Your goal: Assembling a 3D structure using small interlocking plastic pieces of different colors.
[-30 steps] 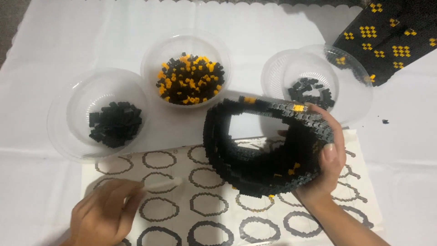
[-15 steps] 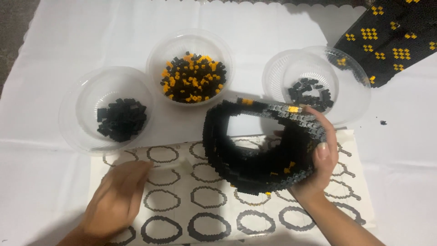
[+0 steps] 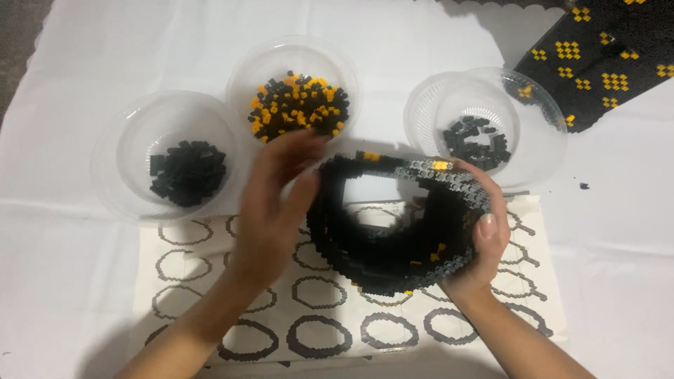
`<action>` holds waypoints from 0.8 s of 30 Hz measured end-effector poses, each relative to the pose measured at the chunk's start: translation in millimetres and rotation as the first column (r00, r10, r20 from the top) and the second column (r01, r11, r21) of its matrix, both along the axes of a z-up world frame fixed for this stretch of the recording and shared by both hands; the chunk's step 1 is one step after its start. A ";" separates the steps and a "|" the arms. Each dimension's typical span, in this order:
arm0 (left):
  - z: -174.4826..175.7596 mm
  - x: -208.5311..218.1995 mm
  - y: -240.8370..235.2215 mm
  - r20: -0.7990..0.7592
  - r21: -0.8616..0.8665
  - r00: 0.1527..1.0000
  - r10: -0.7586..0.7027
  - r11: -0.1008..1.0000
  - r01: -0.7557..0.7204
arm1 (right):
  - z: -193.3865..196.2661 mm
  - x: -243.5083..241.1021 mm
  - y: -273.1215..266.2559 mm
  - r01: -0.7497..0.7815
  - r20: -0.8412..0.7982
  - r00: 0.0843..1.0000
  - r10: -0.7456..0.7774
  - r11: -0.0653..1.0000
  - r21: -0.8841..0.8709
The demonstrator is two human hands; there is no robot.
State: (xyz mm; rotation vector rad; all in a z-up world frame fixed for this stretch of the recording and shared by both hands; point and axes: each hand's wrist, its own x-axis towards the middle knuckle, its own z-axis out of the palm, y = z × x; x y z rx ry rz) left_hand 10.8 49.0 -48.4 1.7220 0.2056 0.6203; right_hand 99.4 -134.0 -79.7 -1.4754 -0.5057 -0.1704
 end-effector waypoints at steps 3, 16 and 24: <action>-3.1 20.4 -5.4 0.168 -0.044 0.984 -0.063 0.996 0.072 | -2.9 -0.1 -0.6 -0.043 -0.172 0.982 0.075 0.982 0.184; -12.9 15.9 -9.7 0.268 -0.029 0.951 -0.157 0.985 0.171 | -9.2 2.7 -2.9 -0.096 -0.056 0.993 0.101 0.993 0.074; -15.4 18.5 -9.0 0.261 -0.077 0.953 -0.152 0.981 0.178 | -3.9 0.5 -0.6 -0.079 -0.149 0.985 0.092 0.993 0.090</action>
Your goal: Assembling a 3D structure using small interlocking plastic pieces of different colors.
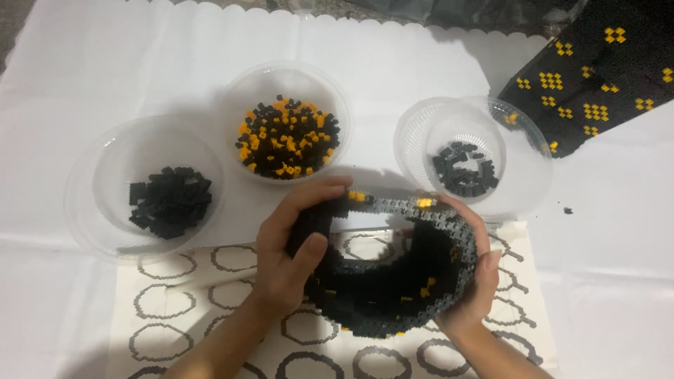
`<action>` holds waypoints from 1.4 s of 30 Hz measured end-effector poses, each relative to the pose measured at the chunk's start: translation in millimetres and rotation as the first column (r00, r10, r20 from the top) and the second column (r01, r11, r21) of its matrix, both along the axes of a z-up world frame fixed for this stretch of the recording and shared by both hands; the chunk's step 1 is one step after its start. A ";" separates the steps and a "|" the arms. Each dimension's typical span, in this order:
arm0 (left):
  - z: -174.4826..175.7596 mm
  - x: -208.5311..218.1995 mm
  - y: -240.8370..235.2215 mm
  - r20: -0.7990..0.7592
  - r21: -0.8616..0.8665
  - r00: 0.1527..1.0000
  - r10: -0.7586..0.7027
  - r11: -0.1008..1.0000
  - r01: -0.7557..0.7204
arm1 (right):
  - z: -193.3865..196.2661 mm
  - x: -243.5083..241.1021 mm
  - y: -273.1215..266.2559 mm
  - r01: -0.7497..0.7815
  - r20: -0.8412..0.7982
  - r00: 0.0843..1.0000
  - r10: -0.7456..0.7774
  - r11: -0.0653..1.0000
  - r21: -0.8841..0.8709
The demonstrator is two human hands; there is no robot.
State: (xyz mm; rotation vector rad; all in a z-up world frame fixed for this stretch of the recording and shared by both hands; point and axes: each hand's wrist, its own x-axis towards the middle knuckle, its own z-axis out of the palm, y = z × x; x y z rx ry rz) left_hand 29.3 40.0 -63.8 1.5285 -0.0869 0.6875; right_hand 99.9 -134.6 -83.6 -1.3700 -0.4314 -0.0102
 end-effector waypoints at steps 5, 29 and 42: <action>2.0 -1.0 2.9 -0.015 0.031 1.000 0.006 0.999 -0.006 | -5.8 10.8 2.1 -0.094 0.020 0.995 0.093 0.994 0.049; 4.4 -0.5 -1.2 -0.129 0.023 0.990 0.056 0.998 -0.054 | 13.0 4.0 3.9 -0.198 -0.158 0.965 0.209 0.976 0.086; 9.5 -1.9 5.5 -0.199 -0.091 0.975 0.094 0.989 -0.114 | 1.5 8.7 -6.8 -0.090 0.153 0.978 0.142 0.947 -0.308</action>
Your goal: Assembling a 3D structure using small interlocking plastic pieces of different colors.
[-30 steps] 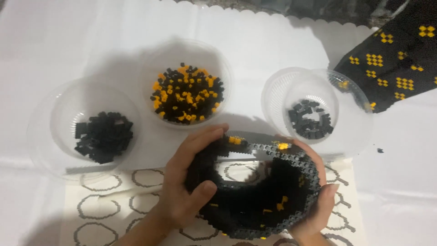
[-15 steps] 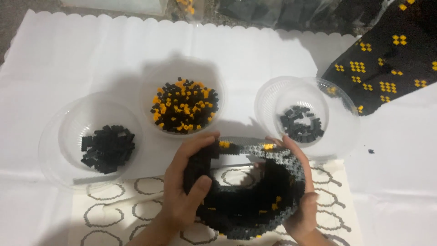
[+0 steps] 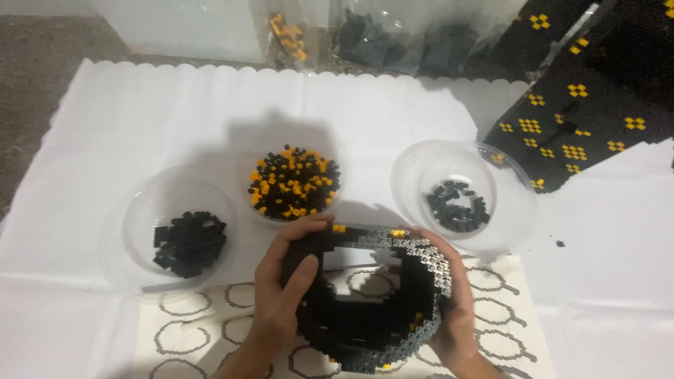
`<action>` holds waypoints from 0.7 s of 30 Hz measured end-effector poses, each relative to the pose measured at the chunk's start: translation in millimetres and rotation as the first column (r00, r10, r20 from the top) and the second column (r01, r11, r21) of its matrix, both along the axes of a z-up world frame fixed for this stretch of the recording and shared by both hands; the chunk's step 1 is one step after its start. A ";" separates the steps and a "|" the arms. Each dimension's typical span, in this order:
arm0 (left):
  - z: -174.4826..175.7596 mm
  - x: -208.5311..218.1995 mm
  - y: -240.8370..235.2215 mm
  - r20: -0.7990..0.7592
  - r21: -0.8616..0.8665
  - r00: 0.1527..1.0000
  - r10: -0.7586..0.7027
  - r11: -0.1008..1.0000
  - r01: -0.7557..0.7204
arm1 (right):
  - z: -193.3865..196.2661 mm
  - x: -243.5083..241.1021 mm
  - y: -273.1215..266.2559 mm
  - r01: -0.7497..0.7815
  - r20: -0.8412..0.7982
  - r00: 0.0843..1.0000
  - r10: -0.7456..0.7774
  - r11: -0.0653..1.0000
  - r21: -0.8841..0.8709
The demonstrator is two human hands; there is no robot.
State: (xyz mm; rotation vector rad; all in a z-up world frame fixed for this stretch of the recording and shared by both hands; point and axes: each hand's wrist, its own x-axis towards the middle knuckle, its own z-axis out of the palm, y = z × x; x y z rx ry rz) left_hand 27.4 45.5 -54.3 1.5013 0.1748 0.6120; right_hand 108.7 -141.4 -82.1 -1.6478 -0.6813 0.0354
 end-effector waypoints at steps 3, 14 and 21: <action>-3.5 2.1 6.4 0.004 -0.093 1.000 -0.004 0.996 0.004 | -8.6 0.2 -2.0 -0.052 0.094 0.995 0.044 0.995 0.083; 18.2 -0.4 0.4 -0.126 -0.250 0.991 0.032 0.966 -0.063 | -24.8 6.8 -8.2 -0.018 0.043 0.999 0.015 0.999 0.050; 7.2 2.1 -5.3 -0.125 -0.193 0.986 0.107 0.973 -0.130 | -9.0 -1.6 -0.1 0.011 -0.106 0.994 0.007 0.986 0.164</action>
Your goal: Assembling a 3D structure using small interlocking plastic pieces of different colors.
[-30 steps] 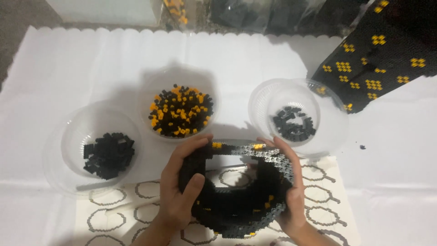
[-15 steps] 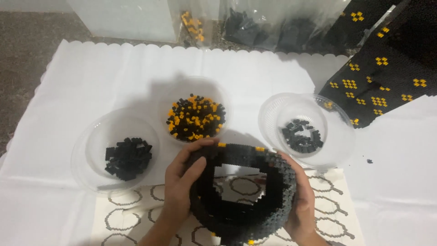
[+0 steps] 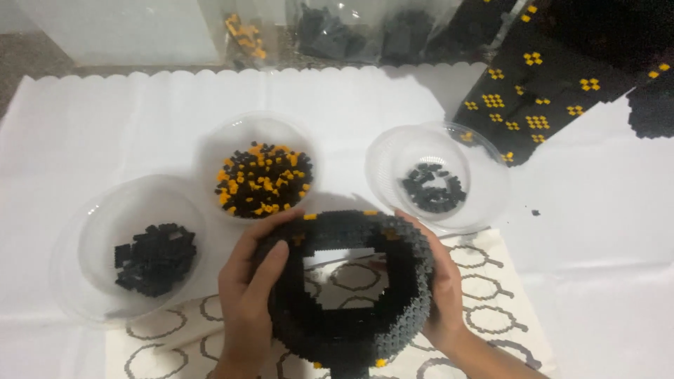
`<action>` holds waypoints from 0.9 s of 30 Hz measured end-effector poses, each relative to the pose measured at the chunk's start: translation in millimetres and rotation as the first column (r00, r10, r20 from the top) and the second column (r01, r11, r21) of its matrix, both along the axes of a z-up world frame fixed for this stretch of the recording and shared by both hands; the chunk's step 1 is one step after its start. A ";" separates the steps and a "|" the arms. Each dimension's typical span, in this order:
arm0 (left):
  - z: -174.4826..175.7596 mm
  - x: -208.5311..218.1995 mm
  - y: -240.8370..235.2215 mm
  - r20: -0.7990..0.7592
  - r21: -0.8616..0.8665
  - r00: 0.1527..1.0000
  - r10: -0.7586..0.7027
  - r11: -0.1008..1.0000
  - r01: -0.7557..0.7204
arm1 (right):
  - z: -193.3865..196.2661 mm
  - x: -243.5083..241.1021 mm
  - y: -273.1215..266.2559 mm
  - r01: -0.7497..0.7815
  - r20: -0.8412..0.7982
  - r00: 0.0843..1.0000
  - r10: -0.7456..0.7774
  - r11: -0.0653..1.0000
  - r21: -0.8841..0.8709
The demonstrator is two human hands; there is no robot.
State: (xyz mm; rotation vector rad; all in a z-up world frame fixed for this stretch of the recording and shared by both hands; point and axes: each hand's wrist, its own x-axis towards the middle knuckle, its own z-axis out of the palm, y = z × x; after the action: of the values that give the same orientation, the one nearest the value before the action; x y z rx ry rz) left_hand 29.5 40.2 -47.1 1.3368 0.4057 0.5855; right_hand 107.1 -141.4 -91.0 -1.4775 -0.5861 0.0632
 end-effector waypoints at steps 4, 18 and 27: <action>9.4 -0.8 1.1 -0.064 -0.034 0.998 -0.008 0.999 0.006 | 0.3 -2.4 2.4 -0.088 -0.078 0.992 0.099 0.987 0.135; 5.0 -7.4 4.2 0.043 0.051 0.997 -0.061 0.997 0.059 | -5.9 -8.7 2.7 -0.192 -0.129 0.966 0.226 0.953 0.233; 2.7 -9.0 6.6 0.094 0.095 0.993 -0.073 0.993 0.064 | -9.4 -15.0 2.0 -0.229 -0.120 0.955 0.272 0.930 0.287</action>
State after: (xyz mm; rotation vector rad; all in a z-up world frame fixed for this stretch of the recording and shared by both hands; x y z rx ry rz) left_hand 20.5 46.8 -44.4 1.3983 0.2553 0.6152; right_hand 92.1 -139.4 -100.4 -1.1146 -0.6257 0.2879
